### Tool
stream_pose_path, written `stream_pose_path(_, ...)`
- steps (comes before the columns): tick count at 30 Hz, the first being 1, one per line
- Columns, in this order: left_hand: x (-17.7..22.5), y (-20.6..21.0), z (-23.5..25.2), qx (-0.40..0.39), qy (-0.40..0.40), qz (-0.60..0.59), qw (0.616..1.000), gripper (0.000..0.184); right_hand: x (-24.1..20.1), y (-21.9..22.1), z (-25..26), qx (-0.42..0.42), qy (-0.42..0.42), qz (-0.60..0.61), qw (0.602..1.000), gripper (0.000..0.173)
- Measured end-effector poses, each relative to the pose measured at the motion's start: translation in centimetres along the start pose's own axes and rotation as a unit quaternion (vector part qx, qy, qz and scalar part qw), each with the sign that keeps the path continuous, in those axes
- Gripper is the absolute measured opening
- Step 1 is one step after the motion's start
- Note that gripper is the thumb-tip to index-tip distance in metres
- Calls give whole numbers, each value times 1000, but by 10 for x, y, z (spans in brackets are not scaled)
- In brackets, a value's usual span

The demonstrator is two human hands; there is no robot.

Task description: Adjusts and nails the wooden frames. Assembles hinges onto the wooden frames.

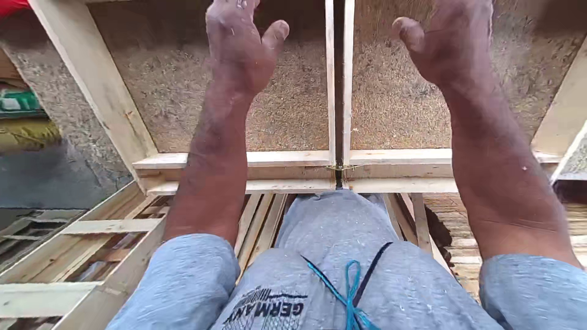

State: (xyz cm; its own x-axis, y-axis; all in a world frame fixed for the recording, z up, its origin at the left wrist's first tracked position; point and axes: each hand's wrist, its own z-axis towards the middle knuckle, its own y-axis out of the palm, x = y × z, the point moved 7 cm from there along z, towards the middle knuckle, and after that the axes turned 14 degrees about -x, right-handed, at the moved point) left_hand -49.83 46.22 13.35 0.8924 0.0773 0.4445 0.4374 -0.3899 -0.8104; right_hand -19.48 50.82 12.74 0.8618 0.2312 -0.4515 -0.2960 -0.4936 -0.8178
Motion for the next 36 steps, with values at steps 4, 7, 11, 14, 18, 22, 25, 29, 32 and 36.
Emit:
stream_pose_path(4,-26,101,-124,-124,88,-60,987,58,3,84,-147,-41,-14,77,996,53)
stream_pose_path(7,-34,179,-166,-265,86,27,960,66,-1,170,-192,-158,-7,-17,987,59)
stream_pose_path(11,-34,207,-172,-265,73,150,950,41,2,206,-190,-147,15,-117,982,41)
stream_pose_path(14,-29,205,-171,-284,35,174,942,29,4,205,-187,-153,22,-147,977,17)
stream_pose_path(18,-32,197,-188,-304,3,187,934,36,-6,214,-187,-183,24,-128,974,15)
stream_pose_path(22,-9,192,-181,-261,22,227,938,38,2,193,-196,-165,34,-84,982,21)
stream_pose_path(25,-15,194,-184,-266,5,242,933,40,-1,197,-198,-166,36,-67,983,23)
stream_pose_path(29,-5,193,-183,-286,2,207,935,33,-4,191,-208,-147,52,-76,985,25)
stream_pose_path(32,-19,191,-190,-286,-18,142,948,33,-13,192,-197,-182,42,-120,975,29)
stream_pose_path(36,-18,193,-186,-242,20,132,961,27,-6,193,-197,-196,26,-149,969,23)
